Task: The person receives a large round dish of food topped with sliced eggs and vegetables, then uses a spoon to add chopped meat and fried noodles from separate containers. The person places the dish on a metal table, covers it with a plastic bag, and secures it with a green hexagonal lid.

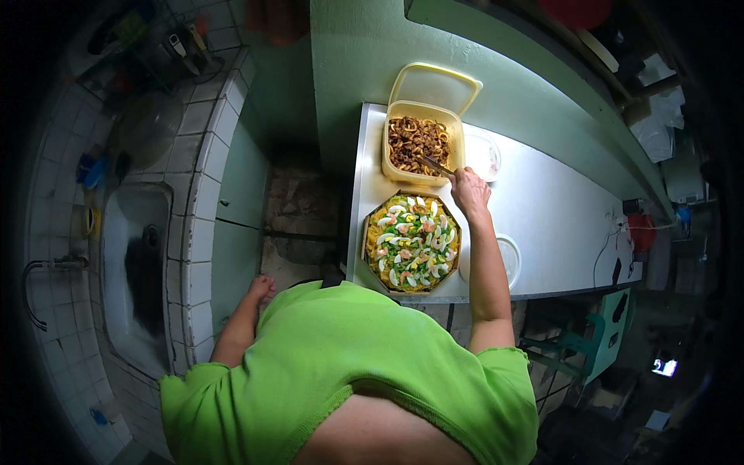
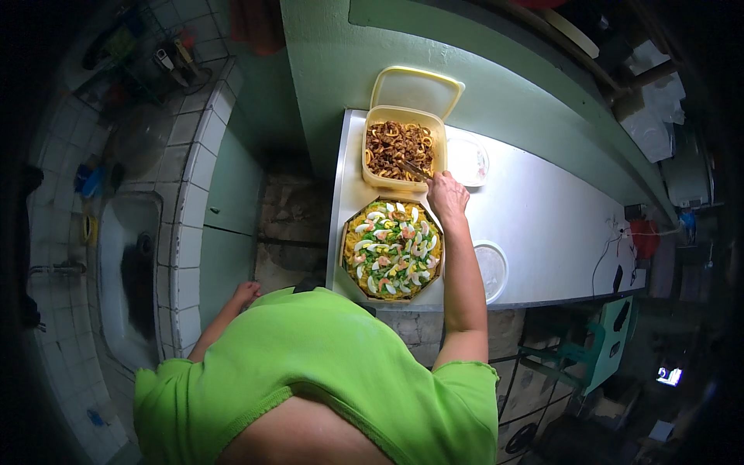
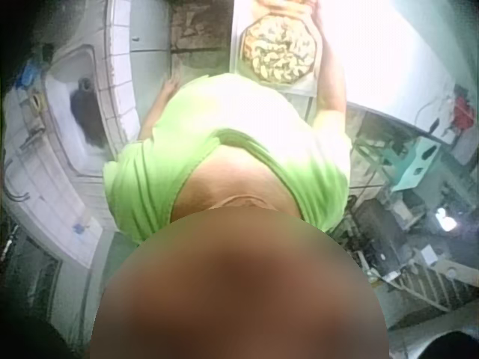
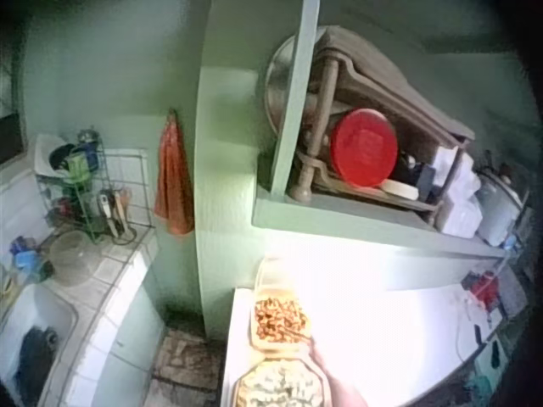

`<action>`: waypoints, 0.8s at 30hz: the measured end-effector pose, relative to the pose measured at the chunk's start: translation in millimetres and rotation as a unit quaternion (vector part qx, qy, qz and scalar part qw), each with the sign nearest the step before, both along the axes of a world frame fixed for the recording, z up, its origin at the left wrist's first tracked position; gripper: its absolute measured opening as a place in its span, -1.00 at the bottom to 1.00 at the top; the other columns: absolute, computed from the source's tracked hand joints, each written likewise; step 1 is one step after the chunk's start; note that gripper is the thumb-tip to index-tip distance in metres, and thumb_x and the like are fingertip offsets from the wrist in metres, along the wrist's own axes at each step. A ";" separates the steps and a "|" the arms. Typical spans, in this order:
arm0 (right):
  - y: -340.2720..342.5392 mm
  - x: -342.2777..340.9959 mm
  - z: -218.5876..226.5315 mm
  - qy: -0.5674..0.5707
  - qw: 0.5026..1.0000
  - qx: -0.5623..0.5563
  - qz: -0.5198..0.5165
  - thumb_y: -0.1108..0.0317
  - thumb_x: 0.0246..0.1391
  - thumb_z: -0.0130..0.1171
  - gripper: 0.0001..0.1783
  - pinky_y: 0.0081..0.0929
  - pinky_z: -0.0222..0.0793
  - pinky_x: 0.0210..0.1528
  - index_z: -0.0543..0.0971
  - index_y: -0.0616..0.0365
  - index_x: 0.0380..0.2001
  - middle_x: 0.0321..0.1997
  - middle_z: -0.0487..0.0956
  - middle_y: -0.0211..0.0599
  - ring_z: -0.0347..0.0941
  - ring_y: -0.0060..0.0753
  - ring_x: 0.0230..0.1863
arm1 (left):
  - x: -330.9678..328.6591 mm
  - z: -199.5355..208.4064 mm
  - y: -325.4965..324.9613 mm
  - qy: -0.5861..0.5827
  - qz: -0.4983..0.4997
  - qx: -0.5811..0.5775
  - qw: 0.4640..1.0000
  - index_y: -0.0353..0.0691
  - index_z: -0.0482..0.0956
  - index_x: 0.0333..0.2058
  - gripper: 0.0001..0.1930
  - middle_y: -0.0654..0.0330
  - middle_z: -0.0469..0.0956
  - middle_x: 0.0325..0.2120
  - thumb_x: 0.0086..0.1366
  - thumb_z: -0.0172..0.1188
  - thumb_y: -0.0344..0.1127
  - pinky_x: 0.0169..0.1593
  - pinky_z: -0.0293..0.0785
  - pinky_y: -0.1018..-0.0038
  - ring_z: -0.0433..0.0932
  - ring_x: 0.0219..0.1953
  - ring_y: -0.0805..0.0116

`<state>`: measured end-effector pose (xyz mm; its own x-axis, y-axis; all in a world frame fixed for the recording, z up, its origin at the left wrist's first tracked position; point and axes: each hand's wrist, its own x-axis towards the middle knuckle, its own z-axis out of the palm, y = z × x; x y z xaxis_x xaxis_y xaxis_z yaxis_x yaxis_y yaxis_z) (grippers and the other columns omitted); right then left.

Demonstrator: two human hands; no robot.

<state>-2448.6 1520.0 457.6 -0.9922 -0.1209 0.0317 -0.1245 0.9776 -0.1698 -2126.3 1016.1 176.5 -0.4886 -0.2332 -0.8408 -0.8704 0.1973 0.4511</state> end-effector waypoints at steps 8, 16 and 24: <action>36.4 54.2 20.8 0.092 0.988 -0.128 0.001 0.19 0.15 0.07 -0.78 -0.21 0.42 -0.32 0.59 0.07 -0.30 -0.34 0.55 -0.24 0.53 -0.06 -0.39 | -10.2 -12.1 8.2 0.025 -0.050 -0.025 0.998 -0.12 0.48 -0.13 -0.71 0.27 0.54 -0.40 0.30 0.04 -0.08 -0.51 0.34 0.40 0.48 -0.51 0.40; 29.1 143.5 -18.4 0.121 0.985 -0.072 0.099 0.29 0.02 0.22 -0.78 -0.32 0.35 -0.45 0.56 0.05 -0.23 -0.42 0.47 -0.31 0.46 -0.21 -0.51 | -29.6 -5.7 28.4 0.032 -0.038 -0.004 0.999 -0.08 0.48 -0.13 -0.70 0.30 0.56 -0.38 0.31 0.04 -0.04 -0.48 0.35 0.41 0.49 -0.51 0.45; 35.6 143.0 -15.0 0.015 0.986 -0.165 0.018 0.25 0.11 0.14 -0.81 -0.24 0.40 -0.41 0.58 0.03 -0.24 -0.40 0.50 -0.29 0.51 -0.14 -0.45 | -44.4 13.1 32.5 0.004 -0.026 -0.011 1.000 -0.04 0.49 -0.12 -0.71 0.32 0.57 -0.37 0.31 0.04 -0.03 -0.47 0.35 0.42 0.50 -0.51 0.46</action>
<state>-2305.7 1555.6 442.6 -0.9855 -0.1336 0.1046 -0.1675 0.8650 -0.4730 -2170.7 1048.6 189.6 -0.5068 -0.2267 -0.8317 -0.8554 0.2519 0.4526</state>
